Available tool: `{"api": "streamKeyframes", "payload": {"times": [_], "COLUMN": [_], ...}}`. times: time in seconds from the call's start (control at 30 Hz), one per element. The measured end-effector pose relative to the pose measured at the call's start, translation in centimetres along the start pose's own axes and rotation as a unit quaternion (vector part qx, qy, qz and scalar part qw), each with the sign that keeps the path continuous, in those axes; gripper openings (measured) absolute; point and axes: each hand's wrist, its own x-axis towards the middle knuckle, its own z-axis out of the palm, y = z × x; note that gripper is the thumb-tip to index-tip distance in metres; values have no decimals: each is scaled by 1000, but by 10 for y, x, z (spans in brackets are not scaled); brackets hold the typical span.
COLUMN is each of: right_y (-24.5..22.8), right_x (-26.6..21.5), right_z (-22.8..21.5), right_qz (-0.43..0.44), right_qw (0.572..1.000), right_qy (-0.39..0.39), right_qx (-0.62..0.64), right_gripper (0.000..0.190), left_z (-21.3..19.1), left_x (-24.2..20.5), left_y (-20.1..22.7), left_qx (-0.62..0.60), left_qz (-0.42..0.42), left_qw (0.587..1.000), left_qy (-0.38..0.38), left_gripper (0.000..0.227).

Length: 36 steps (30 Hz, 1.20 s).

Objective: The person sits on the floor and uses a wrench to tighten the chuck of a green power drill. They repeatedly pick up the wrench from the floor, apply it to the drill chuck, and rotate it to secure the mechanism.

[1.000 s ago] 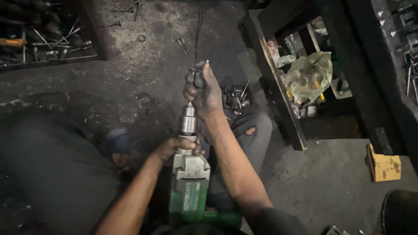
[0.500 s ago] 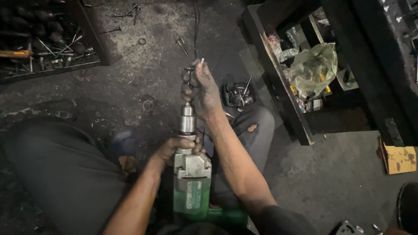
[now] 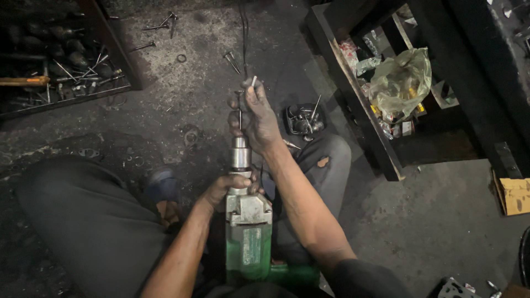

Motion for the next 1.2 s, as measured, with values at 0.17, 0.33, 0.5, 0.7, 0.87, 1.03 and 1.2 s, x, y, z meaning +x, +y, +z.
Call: {"api": "streamKeyframes", "payload": {"times": [0.17, 0.33, 0.5, 0.7, 0.87, 1.03, 1.2], "right_y": [6, 7, 11, 7, 12, 14, 11], "right_x": [8, 13, 10, 0, 1, -2, -4], "right_z": [-7, -11, -7, -15, -19, -17, -13], "right_qz": [8, 39, 38, 50, 0, -27, -39], "right_qw": [1000, 998, 981, 993, 994, 995, 996], "right_qy": [17, 32, 181, 86, 107, 91, 70], "right_qx": [-20, -46, -57, 56, 30, 4, 24], "right_gripper": [34, 35, 46, 37, 34, 35, 34], "left_z": [-5, -7, -2, 1, -3, -4, 0], "left_x": [0, -3, -3, -6, -3, -4, -5], "left_y": [0, 1, -1, -1, -1, -2, 1], "left_qx": [47, 30, -34, -28, -63, -74, -56], "left_qz": [3, -4, -23, -32, -44, -28, -23], "left_qw": [996, 997, 999, 998, 996, 994, 996], "left_qy": [72, 73, -17, -35, -52, -78, -62], "left_gripper": [36, 35, 30, 29, 30, 31, 34]}}
